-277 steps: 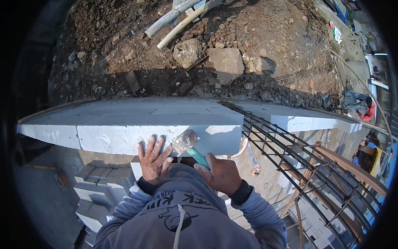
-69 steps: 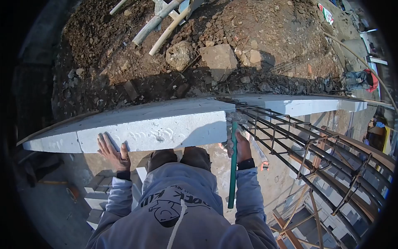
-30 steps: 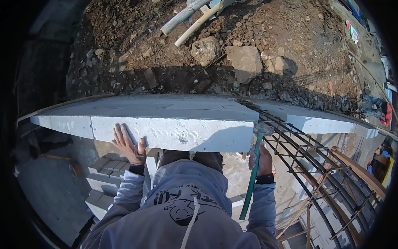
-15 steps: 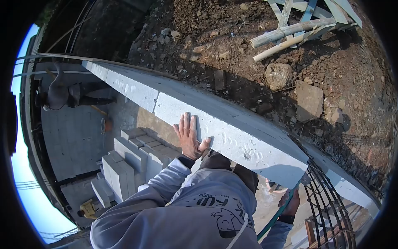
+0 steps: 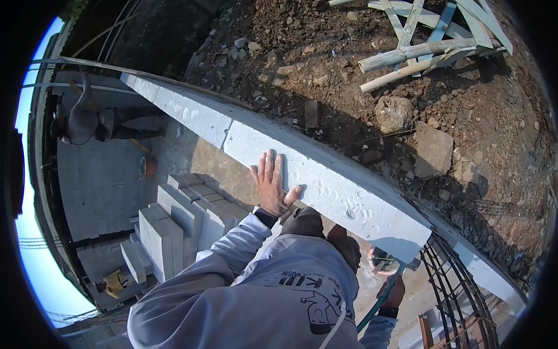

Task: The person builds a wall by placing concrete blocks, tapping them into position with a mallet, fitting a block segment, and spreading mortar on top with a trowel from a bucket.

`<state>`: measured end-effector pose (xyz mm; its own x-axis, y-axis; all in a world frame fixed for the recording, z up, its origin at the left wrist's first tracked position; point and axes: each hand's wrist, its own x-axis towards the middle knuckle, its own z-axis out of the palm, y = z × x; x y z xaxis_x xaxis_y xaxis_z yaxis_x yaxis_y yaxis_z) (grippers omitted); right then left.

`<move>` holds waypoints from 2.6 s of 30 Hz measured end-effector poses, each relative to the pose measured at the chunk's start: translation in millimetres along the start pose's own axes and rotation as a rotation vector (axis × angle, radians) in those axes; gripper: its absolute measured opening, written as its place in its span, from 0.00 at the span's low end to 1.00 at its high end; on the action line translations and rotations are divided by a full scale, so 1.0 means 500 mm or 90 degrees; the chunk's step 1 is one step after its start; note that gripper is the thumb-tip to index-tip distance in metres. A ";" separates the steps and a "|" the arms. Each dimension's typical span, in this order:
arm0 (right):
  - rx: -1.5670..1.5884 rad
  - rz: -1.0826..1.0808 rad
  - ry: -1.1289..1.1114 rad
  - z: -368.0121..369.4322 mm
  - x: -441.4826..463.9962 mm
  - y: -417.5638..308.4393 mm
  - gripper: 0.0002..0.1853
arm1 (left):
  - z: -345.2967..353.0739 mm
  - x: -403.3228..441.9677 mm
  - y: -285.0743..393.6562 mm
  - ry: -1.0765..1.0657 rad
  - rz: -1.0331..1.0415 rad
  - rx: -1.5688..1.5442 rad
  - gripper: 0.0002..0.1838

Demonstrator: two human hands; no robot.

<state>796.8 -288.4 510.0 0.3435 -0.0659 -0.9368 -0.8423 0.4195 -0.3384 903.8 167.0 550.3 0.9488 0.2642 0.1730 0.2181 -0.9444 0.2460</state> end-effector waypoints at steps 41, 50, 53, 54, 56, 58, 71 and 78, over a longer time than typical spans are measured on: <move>-0.262 0.057 0.355 -0.127 -0.170 0.554 0.19 | 0.011 -0.001 -0.002 0.068 0.025 0.009 0.41; -0.112 0.071 0.296 -0.244 -0.124 0.622 0.15 | 0.036 0.002 -0.016 0.118 0.050 0.027 0.40; -0.238 0.042 0.272 -0.284 -0.095 0.648 0.14 | 0.040 0.004 -0.020 0.109 0.054 0.041 0.39; -0.302 0.024 0.262 -0.298 -0.083 0.658 0.14 | 0.039 0.004 -0.022 0.109 0.055 0.041 0.39; -0.437 -0.028 0.249 -0.324 -0.061 0.676 0.14 | 0.041 0.006 -0.025 0.109 0.057 0.039 0.39; -0.570 -0.081 0.238 -0.350 -0.044 0.689 0.15 | 0.046 0.007 -0.030 0.107 0.057 0.064 0.38; -0.943 -0.120 0.206 -0.476 0.030 0.705 0.22 | 0.062 0.012 -0.041 0.094 0.036 0.084 0.36; -0.541 -0.071 0.266 -0.434 -0.011 0.637 0.20 | 0.063 0.015 -0.048 0.085 0.037 0.040 0.37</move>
<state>436.4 -350.7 388.1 0.4027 -0.4525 -0.7956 -0.8901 -0.3964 -0.2250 912.9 185.3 515.6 0.9223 0.2289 0.3113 0.1820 -0.9680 0.1726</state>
